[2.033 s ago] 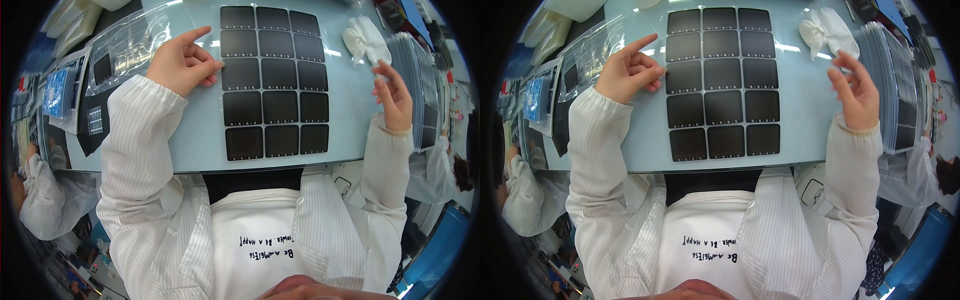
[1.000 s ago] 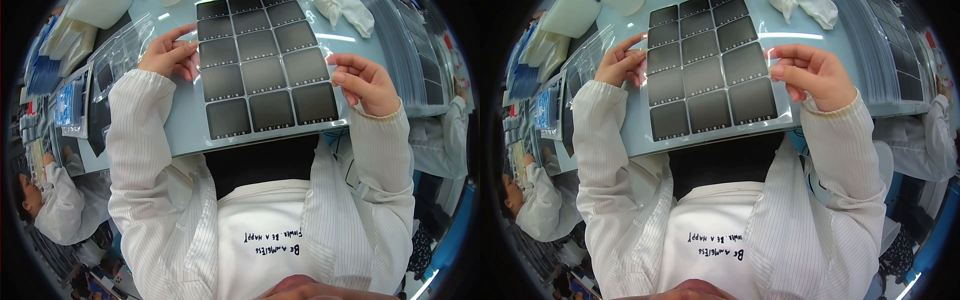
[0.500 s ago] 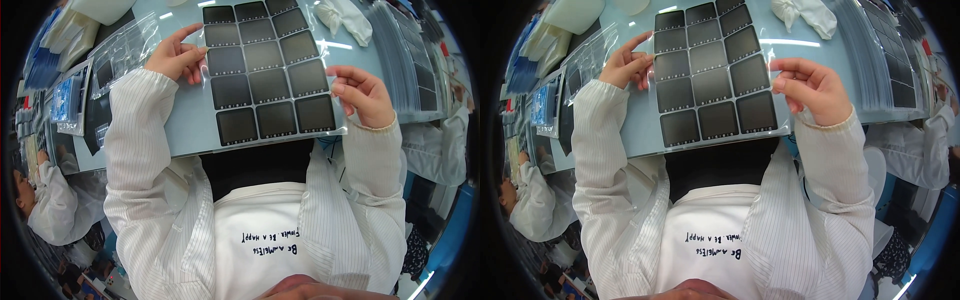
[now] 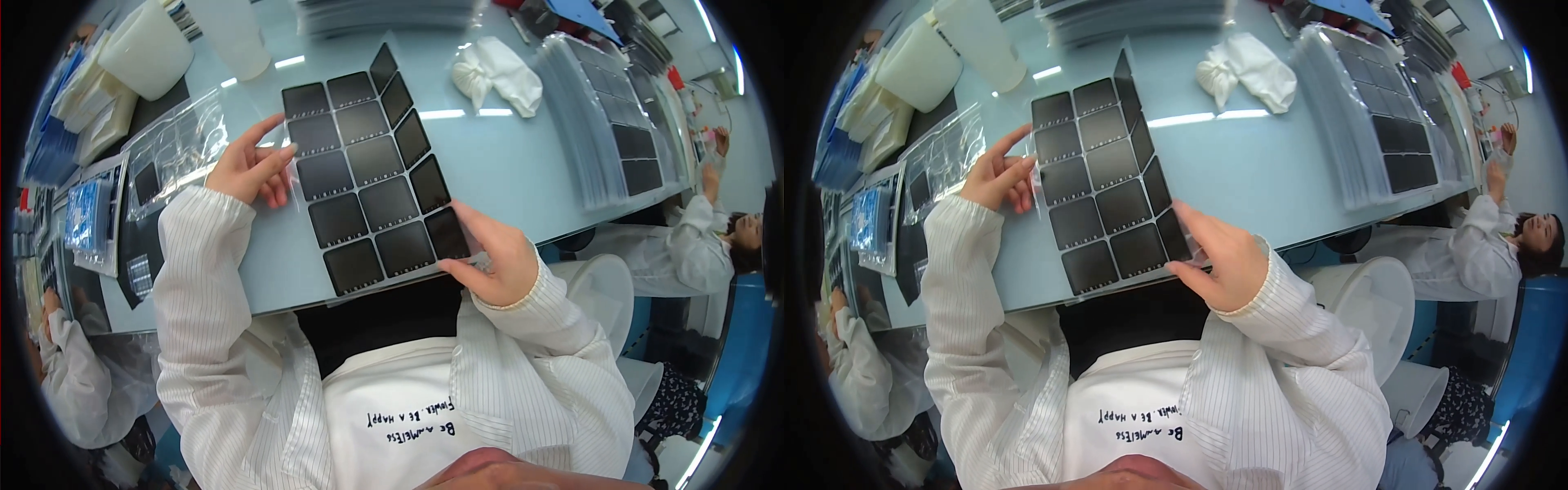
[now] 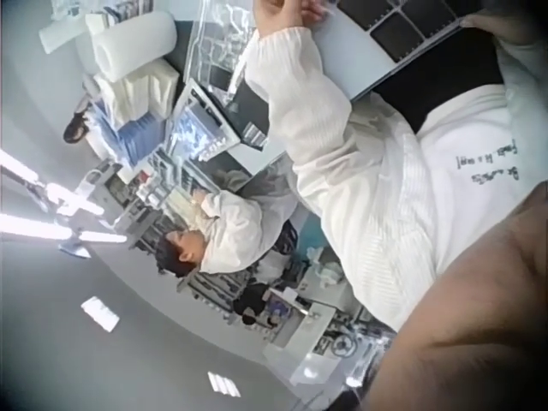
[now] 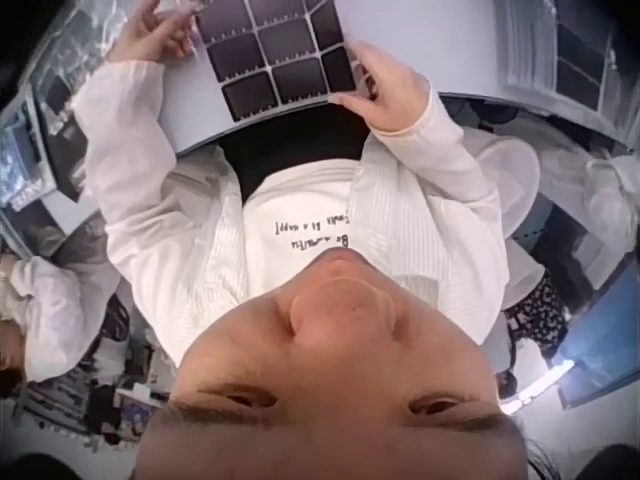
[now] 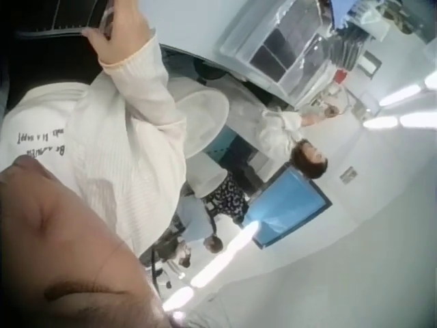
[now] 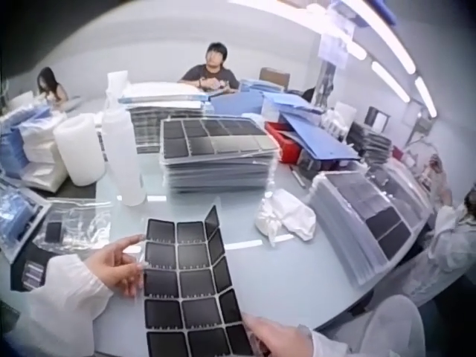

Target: Inspecting and cleaning small electronic components arranged in a grid-like tray.

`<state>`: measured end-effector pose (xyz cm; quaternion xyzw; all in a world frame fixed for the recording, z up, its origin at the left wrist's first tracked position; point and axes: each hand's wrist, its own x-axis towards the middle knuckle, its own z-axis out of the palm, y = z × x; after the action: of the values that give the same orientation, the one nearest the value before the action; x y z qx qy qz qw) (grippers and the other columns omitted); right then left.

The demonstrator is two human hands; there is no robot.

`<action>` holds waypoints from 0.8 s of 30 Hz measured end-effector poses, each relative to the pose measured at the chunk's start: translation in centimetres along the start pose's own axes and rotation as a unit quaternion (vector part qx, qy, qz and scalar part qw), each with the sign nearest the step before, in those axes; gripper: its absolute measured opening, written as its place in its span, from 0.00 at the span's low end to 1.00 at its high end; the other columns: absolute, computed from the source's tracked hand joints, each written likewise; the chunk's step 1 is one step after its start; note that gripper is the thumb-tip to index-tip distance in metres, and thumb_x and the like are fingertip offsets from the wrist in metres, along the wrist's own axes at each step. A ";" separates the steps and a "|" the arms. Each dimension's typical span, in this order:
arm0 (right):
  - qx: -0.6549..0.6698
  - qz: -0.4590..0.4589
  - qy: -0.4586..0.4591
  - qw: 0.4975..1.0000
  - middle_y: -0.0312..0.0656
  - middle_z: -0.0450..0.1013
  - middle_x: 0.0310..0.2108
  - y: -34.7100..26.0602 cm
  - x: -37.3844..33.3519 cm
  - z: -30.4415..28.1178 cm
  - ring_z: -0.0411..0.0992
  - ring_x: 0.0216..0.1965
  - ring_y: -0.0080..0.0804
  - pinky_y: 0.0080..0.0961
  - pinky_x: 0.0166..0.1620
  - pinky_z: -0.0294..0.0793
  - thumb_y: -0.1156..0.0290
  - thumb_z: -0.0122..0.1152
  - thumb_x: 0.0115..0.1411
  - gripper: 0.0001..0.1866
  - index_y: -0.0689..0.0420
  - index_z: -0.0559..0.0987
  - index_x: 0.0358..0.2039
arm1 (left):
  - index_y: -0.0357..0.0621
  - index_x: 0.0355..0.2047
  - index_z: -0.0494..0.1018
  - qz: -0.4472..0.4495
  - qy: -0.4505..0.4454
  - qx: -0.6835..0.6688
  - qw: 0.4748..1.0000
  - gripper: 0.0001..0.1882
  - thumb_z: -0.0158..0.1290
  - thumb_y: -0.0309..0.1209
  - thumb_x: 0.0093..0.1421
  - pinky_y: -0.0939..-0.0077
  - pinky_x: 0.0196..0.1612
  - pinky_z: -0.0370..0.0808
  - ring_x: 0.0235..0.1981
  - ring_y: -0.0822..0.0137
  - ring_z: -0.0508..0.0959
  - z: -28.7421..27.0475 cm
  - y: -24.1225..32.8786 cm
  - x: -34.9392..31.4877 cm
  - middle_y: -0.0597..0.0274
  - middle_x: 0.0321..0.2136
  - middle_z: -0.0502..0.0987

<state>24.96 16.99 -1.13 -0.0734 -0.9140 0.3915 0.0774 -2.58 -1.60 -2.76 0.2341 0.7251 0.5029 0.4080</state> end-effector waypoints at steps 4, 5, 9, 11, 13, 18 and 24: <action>0.169 0.087 0.143 0.971 0.43 0.74 0.33 1.3 -0.6 -1.6 0.73 0.23 0.27 0.21 0.30 0.77 0.85 0.53 0.56 0.23 0.70 0.66 0.54 | 0.39 0.62 0.55 -0.003 -0.010 -0.015 1.000 0.31 0.51 0.35 0.62 0.81 0.20 0.70 0.17 0.71 0.74 0.0 0.0 0.0 0.59 0.21 0.73; 0.162 0.086 0.148 0.972 0.43 0.74 0.33 1.7 -0.6 -2.2 0.73 0.23 0.27 0.21 0.30 0.77 0.85 0.53 0.56 0.23 0.70 0.66 0.54 | 0.39 0.61 0.56 -0.011 -0.010 -0.010 1.000 0.29 0.50 0.34 0.62 0.81 0.20 0.70 0.17 0.71 0.74 0.1 0.1 -0.1 0.60 0.21 0.73; 0.229 0.086 0.366 0.898 0.36 0.73 0.25 3.8 -1.8 -6.5 0.68 0.20 0.19 0.15 0.24 0.68 0.82 0.56 0.57 0.16 0.67 0.71 0.47 | 0.40 0.57 0.63 -0.024 -0.004 -0.004 1.000 0.22 0.48 0.33 0.63 0.83 0.20 0.70 0.16 0.72 0.73 0.4 0.4 -0.4 0.62 0.21 0.72; 0.187 0.070 0.431 0.880 0.34 0.72 0.26 4.3 -3.1 -9.2 0.67 0.22 0.16 0.12 0.24 0.64 0.80 0.59 0.57 0.15 0.64 0.72 0.45 | 0.40 0.56 0.65 -0.025 -0.008 -0.010 1.000 0.21 0.47 0.32 0.63 0.84 0.20 0.70 0.16 0.73 0.73 0.4 0.4 -0.4 0.63 0.20 0.72; 0.139 0.084 0.480 0.862 0.34 0.73 0.27 4.9 -5.1 -12.4 0.67 0.23 0.16 0.12 0.26 0.65 0.79 0.60 0.57 0.17 0.63 0.72 0.47 | 0.41 0.56 0.65 -0.035 -0.006 0.013 0.999 0.21 0.46 0.31 0.64 0.84 0.20 0.70 0.16 0.73 0.73 0.4 0.8 -0.5 0.63 0.20 0.71; 0.206 0.041 0.561 0.801 0.34 0.73 0.28 9.7 -9.3 -18.8 0.69 0.24 0.16 0.12 0.27 0.69 0.80 0.59 0.57 0.11 0.58 0.73 0.41 | 0.42 0.56 0.65 -0.039 -0.004 0.009 0.999 0.20 0.46 0.31 0.64 0.83 0.20 0.71 0.15 0.73 0.73 0.4 0.6 -0.7 0.64 0.19 0.71; 0.238 0.144 0.605 0.746 0.35 0.72 0.28 17.8 -13.6 -22.5 0.71 0.26 0.20 0.16 0.31 0.75 0.79 0.59 0.57 0.08 0.58 0.72 0.38 | 0.43 0.55 0.66 -0.039 -0.003 0.012 0.999 0.20 0.46 0.31 0.64 0.83 0.20 0.72 0.15 0.74 0.73 0.4 0.7 -0.4 0.64 0.19 0.71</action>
<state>44.07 42.30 0.14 -0.4046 -0.5314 0.4769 0.5714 -2.06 -1.39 -2.09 0.2119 0.7384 0.4774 0.4266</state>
